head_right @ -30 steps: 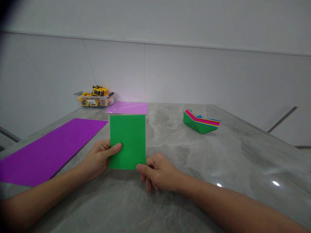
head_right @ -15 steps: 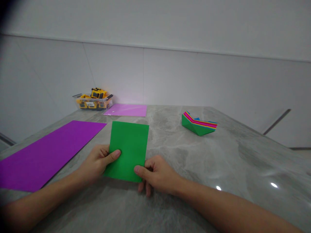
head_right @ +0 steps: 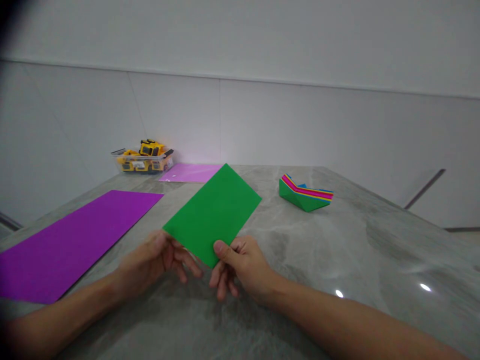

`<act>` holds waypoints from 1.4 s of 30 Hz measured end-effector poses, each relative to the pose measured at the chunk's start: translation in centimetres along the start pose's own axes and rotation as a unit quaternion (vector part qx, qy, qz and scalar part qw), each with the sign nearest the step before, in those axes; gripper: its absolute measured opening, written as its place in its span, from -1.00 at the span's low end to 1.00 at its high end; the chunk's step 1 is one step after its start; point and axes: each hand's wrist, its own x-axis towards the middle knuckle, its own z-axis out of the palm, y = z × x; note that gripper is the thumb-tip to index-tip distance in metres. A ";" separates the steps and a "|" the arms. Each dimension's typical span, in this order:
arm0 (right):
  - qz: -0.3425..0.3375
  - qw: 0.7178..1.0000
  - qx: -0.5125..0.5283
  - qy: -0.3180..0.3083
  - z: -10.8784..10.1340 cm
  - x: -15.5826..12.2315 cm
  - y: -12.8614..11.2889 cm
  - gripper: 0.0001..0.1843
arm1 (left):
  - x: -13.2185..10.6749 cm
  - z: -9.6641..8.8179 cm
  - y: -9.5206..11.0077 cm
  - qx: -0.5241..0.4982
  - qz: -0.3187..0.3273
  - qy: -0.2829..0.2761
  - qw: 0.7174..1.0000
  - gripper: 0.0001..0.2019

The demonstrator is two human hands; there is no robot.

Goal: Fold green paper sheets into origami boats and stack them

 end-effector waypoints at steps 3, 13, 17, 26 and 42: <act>0.022 0.999 -0.001 -0.047 0.8 0.1 0.4 -0.26 | -0.3 1.2 -0.8 0.147 -0.038 -0.026 0.988 -0.40; 0.070 0.983 0.020 -0.171 0.2 0.0 0.5 -0.56 | -0.5 2.3 -1.1 0.084 -0.129 -0.065 0.986 -0.36; 0.066 0.984 0.010 -0.163 0.4 -0.1 0.3 -0.70 | -0.7 2.2 -1.1 0.077 -0.132 -0.089 0.984 -0.39; -0.001 0.996 -0.043 -0.084 1.4 -0.6 -0.7 -0.76 | -0.4 2.3 -0.6 0.112 -0.136 -0.069 0.982 -0.76; 0.009 0.999 0.013 -0.036 1.1 -0.7 -0.4 -0.64 | -0.5 2.8 -0.9 0.058 -0.037 -0.083 0.994 -0.65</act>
